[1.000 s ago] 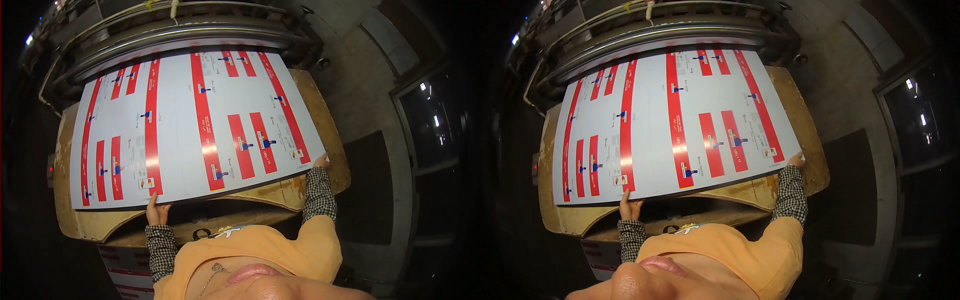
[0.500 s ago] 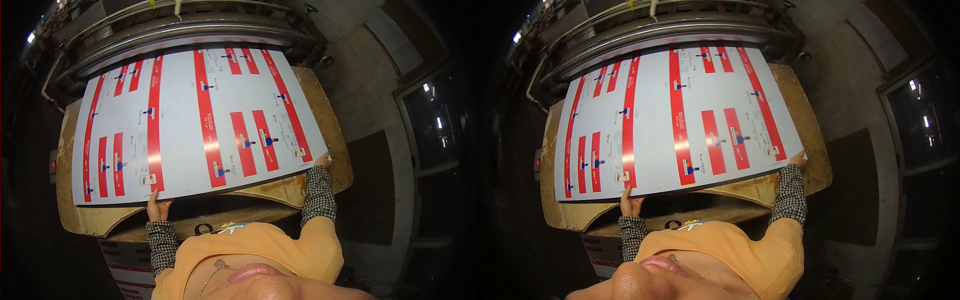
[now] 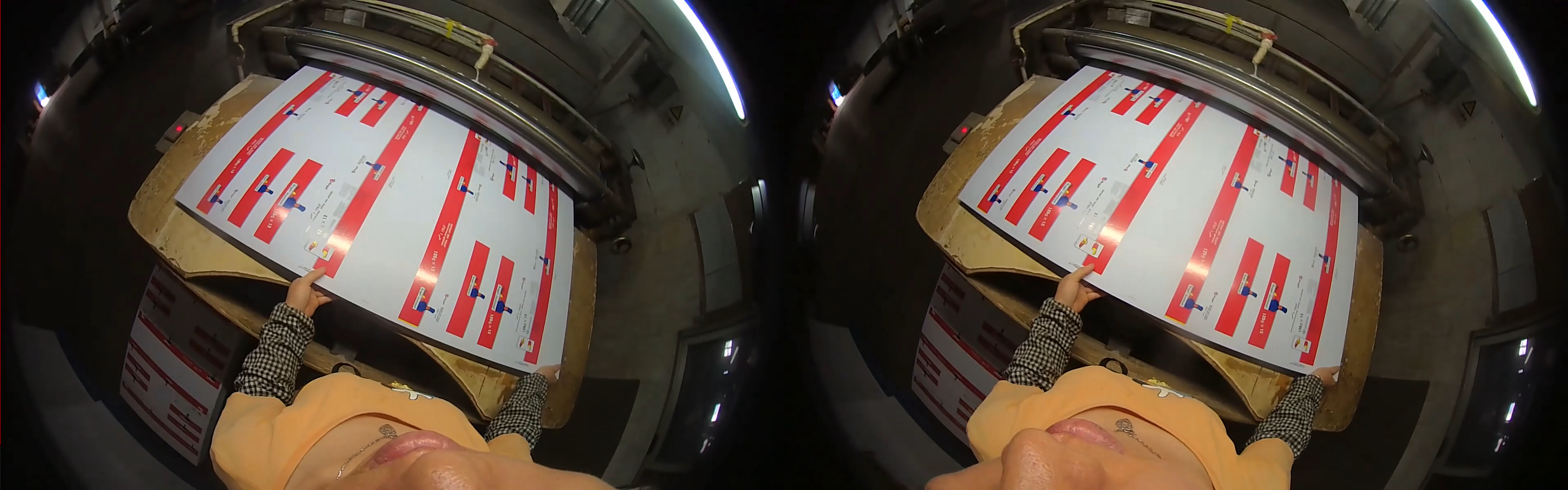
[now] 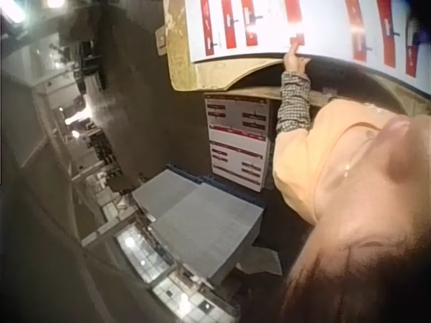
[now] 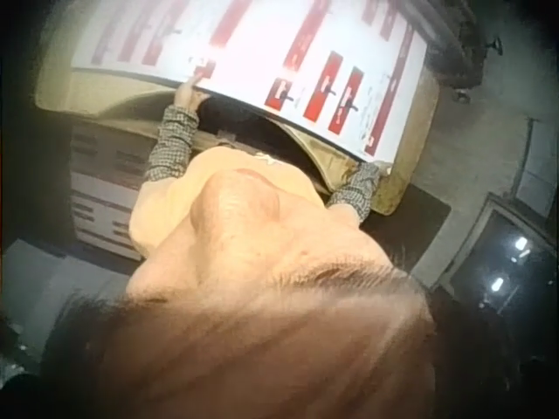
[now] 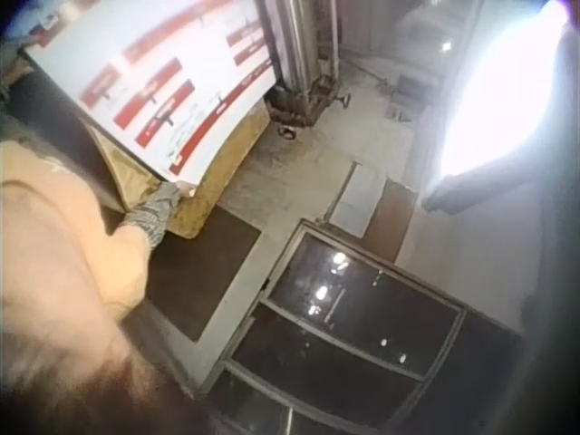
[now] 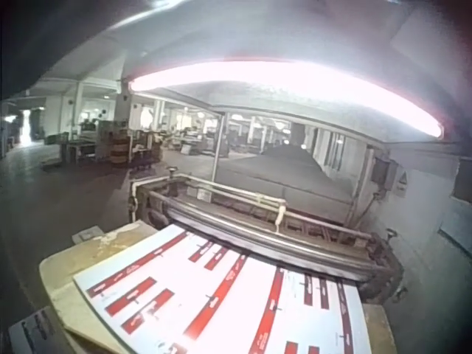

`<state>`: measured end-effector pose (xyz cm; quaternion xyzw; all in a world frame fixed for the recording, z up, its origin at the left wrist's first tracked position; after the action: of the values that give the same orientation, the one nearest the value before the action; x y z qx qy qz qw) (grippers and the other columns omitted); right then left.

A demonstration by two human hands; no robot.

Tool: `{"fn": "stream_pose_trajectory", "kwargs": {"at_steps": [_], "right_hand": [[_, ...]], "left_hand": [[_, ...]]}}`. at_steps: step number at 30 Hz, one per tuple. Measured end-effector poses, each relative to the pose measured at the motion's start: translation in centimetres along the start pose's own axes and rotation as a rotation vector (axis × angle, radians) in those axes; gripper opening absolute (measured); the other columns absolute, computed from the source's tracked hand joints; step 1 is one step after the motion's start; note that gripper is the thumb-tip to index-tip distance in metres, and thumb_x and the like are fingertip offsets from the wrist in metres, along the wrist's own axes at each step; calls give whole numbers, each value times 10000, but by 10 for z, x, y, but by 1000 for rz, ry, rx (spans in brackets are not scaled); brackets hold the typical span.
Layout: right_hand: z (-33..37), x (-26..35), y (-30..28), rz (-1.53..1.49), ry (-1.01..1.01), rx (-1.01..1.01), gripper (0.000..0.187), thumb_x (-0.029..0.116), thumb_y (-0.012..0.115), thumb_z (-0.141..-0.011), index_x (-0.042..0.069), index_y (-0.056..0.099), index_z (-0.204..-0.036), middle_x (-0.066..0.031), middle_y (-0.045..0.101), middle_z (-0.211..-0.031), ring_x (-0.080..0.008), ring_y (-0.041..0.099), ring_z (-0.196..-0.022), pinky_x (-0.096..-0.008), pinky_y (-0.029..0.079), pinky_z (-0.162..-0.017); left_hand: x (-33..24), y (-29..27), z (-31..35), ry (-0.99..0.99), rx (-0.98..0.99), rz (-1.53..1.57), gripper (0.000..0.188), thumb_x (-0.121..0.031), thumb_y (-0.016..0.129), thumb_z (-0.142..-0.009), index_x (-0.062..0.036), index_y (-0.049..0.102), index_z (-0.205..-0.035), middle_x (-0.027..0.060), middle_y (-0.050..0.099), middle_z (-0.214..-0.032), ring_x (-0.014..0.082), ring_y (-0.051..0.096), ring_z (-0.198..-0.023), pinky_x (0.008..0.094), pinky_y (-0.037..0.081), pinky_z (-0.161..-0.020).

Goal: Sorting and stacking large printed plastic or paper sheets at a production machine.

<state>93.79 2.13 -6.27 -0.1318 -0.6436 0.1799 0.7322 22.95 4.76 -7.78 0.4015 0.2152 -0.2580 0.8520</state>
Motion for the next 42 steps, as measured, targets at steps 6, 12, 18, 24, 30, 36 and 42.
{"fn": "stream_pose_trajectory", "kwargs": {"at_steps": [6, 12, 18, 24, 30, 36, 42], "right_hand": [[-7, 14, -22, 266, 5, -3, 608, 405, 474, -866, -114, 391, -1172, -262, 521, -1128, -326, 556, -1010, -402, 467, -845], [102, 67, 29, 238, -595, 261, 200, 150, 522, -825, -28, 559, -910, -177, 610, -916, -294, 575, -866, -368, 451, -773], [438, 65, 118, 114, -1026, 1265, 647, 222, 689, -676, -22, 413, -1208, -203, 469, -1173, -321, 442, -1110, -374, 365, -930], [576, 34, 87, 975, -1846, 1399, 886, 298, 758, -596, 54, 306, -1317, -237, 303, -1345, -348, 249, -1283, -374, 257, -1041], [564, 34, 108, 675, -1756, 1691, 570, 274, 690, -661, 27, 461, -1122, -235, 474, -1139, -371, 410, -1130, -404, 370, -918], [565, 60, 105, 679, -1562, 1862, 205, 191, 488, -858, 29, 578, -944, -190, 611, -872, -344, 589, -806, -389, 462, -698], [569, 133, 71, 296, -1585, 1722, 185, 175, 515, -828, 6, 587, -860, -205, 589, -812, -355, 578, -751, -372, 464, -653]], "left_hand": [[4, -1, -4, -50, -1, -40, 500, -208, 572, -824, -8, 372, -1236, 166, 497, -1161, 319, 499, -1059, 501, 387, -890], [7, -10, -12, -19, 18, -56, 530, -244, 582, -818, 33, 375, -1221, 222, 475, -1150, 382, 496, -1031, 503, 403, -844], [13, -18, -18, 27, 21, -71, 497, -218, 593, -816, 26, 375, -1189, 199, 512, -1070, 333, 542, -942, 490, 457, -789], [14, -5, -17, 24, 109, -50, 482, -184, 626, -798, 79, 396, -1130, 186, 513, -1062, 300, 536, -937, 459, 468, -774], [10, -5, -2, -61, 243, -108, 229, -7, 598, -737, 29, 549, -958, 128, 599, -921, 208, 581, -873, 326, 452, -679], [22, -15, -34, -37, 184, -42, 279, -35, 409, -831, 98, 485, -1065, 196, 556, -1053, 312, 559, -968, 471, 462, -853], [7, 4, -2, -25, 89, -77, 310, -113, 370, -878, 19, 485, -1135, 173, 556, -1065, 312, 575, -940, 434, 493, -831]]}}
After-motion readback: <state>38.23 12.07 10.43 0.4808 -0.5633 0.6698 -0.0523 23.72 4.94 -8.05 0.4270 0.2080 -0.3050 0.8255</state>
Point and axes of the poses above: each hand's wrist, its own z-axis away from the middle knuckle, its own y-axis out of the palm, x = y × z, the point moved 9 cm from there along -z, towards the middle knuckle
